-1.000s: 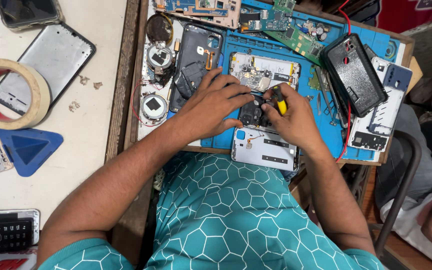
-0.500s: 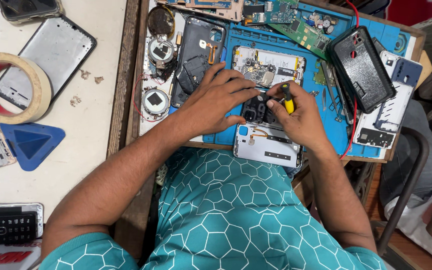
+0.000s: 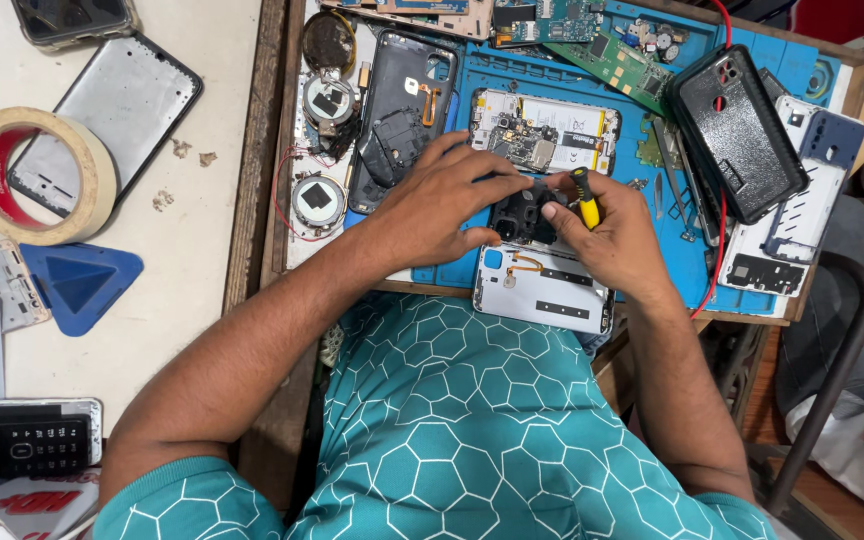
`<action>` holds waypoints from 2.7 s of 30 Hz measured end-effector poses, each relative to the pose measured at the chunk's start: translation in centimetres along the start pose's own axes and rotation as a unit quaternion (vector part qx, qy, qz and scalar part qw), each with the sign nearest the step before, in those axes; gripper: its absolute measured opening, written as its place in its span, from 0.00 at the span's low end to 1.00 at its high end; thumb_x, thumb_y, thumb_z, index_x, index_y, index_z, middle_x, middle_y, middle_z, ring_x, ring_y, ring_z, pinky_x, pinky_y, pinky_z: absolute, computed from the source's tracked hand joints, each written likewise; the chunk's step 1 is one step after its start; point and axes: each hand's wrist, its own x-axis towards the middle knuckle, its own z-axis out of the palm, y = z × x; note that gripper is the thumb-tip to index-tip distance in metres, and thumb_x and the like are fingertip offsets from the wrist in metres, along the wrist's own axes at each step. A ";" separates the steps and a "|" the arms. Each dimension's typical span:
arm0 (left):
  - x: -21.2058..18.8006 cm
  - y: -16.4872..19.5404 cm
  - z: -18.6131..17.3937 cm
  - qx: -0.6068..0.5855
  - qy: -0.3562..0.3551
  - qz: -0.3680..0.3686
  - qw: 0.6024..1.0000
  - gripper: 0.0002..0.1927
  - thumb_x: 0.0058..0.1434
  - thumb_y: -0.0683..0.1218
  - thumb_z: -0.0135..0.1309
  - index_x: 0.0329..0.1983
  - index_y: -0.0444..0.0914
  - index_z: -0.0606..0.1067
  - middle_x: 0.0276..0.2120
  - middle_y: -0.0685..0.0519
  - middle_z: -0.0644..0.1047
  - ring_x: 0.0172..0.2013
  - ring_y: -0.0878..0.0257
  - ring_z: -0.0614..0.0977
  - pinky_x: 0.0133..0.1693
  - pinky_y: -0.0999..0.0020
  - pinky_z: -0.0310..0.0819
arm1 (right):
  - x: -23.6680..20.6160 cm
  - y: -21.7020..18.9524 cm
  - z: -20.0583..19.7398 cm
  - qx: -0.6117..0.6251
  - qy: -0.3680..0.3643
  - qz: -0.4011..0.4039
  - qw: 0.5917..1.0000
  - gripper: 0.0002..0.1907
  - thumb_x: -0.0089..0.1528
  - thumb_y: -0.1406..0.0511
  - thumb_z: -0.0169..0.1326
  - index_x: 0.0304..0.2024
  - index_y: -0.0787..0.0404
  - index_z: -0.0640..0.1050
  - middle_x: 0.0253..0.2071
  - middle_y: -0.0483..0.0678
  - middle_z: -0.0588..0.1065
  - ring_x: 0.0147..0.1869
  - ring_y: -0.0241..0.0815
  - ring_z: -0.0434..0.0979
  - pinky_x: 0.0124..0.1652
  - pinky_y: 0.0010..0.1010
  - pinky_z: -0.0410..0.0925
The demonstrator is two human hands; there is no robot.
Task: The person disassembles a smartphone by removing the back cover and unscrewing internal components. They use a screwdriver to remove screws from the camera module and other parts, then place the components on the workbench. The person briefly picks up another phone to check its screen before returning to the disassembly.
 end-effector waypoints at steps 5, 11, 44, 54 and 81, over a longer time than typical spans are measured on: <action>0.3 0.2 0.0 -0.032 -0.006 -0.013 0.999 0.38 0.48 0.48 0.72 0.63 0.39 0.73 0.57 0.47 0.74 0.61 0.49 0.71 0.68 0.49 0.55 | -0.1 0.4 -0.4 -0.042 0.013 0.024 0.999 0.11 0.64 0.71 0.61 0.50 0.66 0.80 0.33 0.41 0.77 0.34 0.26 0.72 0.33 0.20 0.68; 0.6 0.7 0.2 -0.030 -0.005 -0.029 0.999 0.40 0.45 0.47 0.74 0.63 0.38 0.73 0.58 0.46 0.72 0.63 0.47 0.69 0.65 0.50 0.61 | -0.1 0.3 -0.4 -0.050 0.018 0.036 0.998 0.13 0.63 0.70 0.63 0.50 0.65 0.81 0.31 0.42 0.75 0.32 0.27 0.70 0.32 0.21 0.66; 1.5 0.2 1.7 -0.135 0.098 -0.061 0.984 0.15 0.62 0.37 0.60 0.53 0.34 0.79 0.43 0.43 0.81 0.44 0.47 0.83 0.46 0.57 0.78 | 0.5 0.5 0.8 -0.068 0.054 0.000 0.996 0.08 0.65 0.69 0.62 0.45 0.66 0.79 0.33 0.43 0.78 0.35 0.28 0.74 0.35 0.22 0.68; 1.3 0.3 1.1 -0.130 0.028 -0.070 0.989 0.25 0.61 0.38 0.60 0.63 0.40 0.76 0.42 0.46 0.77 0.42 0.53 0.81 0.48 0.58 0.75 | 0.7 -0.3 1.0 -0.065 0.051 0.047 0.995 0.09 0.65 0.69 0.61 0.47 0.65 0.81 0.29 0.44 0.76 0.31 0.29 0.70 0.31 0.24 0.65; 1.0 -0.4 0.5 -0.047 0.039 -0.018 0.998 0.20 0.61 0.45 0.63 0.57 0.37 0.78 0.51 0.49 0.78 0.54 0.50 0.77 0.59 0.55 0.66 | -3.7 0.7 2.6 0.028 0.169 -0.325 0.930 0.31 0.70 0.63 0.62 0.65 0.61 0.58 0.51 0.58 0.76 0.51 0.46 0.85 0.48 0.33 0.81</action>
